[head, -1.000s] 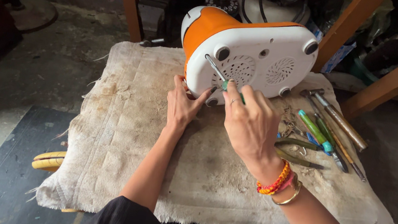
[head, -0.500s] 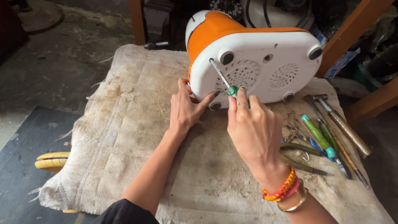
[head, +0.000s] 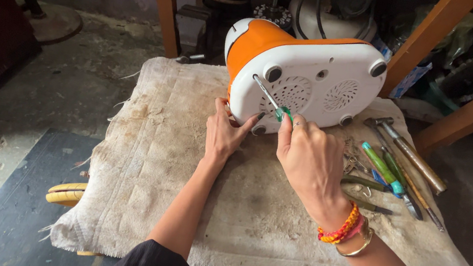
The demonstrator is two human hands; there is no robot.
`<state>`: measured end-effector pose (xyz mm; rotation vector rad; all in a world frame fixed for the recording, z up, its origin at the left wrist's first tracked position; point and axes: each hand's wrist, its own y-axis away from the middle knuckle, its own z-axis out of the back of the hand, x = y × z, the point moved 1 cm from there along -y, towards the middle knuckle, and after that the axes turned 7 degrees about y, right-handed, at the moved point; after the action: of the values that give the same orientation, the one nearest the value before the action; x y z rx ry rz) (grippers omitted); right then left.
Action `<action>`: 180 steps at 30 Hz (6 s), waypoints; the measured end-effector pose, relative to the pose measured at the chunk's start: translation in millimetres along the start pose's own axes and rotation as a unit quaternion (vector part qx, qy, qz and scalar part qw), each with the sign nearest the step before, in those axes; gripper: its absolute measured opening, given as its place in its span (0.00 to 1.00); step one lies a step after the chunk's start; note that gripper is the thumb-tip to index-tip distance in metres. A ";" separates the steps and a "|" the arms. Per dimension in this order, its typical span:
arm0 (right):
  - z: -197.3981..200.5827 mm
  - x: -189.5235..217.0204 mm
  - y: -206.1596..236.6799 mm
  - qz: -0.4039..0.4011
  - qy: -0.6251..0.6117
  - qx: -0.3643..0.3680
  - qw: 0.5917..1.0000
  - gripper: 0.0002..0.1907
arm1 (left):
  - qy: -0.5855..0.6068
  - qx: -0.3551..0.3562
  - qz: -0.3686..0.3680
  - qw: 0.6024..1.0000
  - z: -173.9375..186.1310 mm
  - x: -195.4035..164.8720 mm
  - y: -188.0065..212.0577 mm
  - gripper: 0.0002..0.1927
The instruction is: The person flips an orange and white mixer base upside down on a cloth-covered bench, unscrews multiple screws from its underside using a screwdriver and pliers, then pries off the white base cover and lifts out internal metal components, setting the cover and parts on the bench.
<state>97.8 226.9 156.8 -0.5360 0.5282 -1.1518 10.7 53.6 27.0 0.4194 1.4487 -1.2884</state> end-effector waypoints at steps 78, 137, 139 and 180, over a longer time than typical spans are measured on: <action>25.1 -6.6 3.2 0.016 -0.088 0.074 0.993 0.20 | 0.000 0.021 0.022 1.000 1.0 3.9 -0.5 0.37; 8.7 -10.0 1.7 0.099 -0.034 -0.150 0.983 0.10 | -0.075 -0.098 -0.065 0.990 -2.9 -21.3 -2.3 0.51; 15.0 -7.6 1.2 0.123 -0.047 -0.166 0.977 0.09 | -0.081 -0.127 -0.103 0.983 -5.4 -35.4 -4.5 0.56; 11.7 -1.3 6.1 0.071 -0.017 -0.093 0.993 0.14 | 0.170 0.000 0.066 0.983 -13.4 8.0 -16.2 0.54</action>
<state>109.2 231.5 162.0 -0.6675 0.6389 -0.9627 -11.5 56.5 25.2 0.7520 1.6722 -1.1491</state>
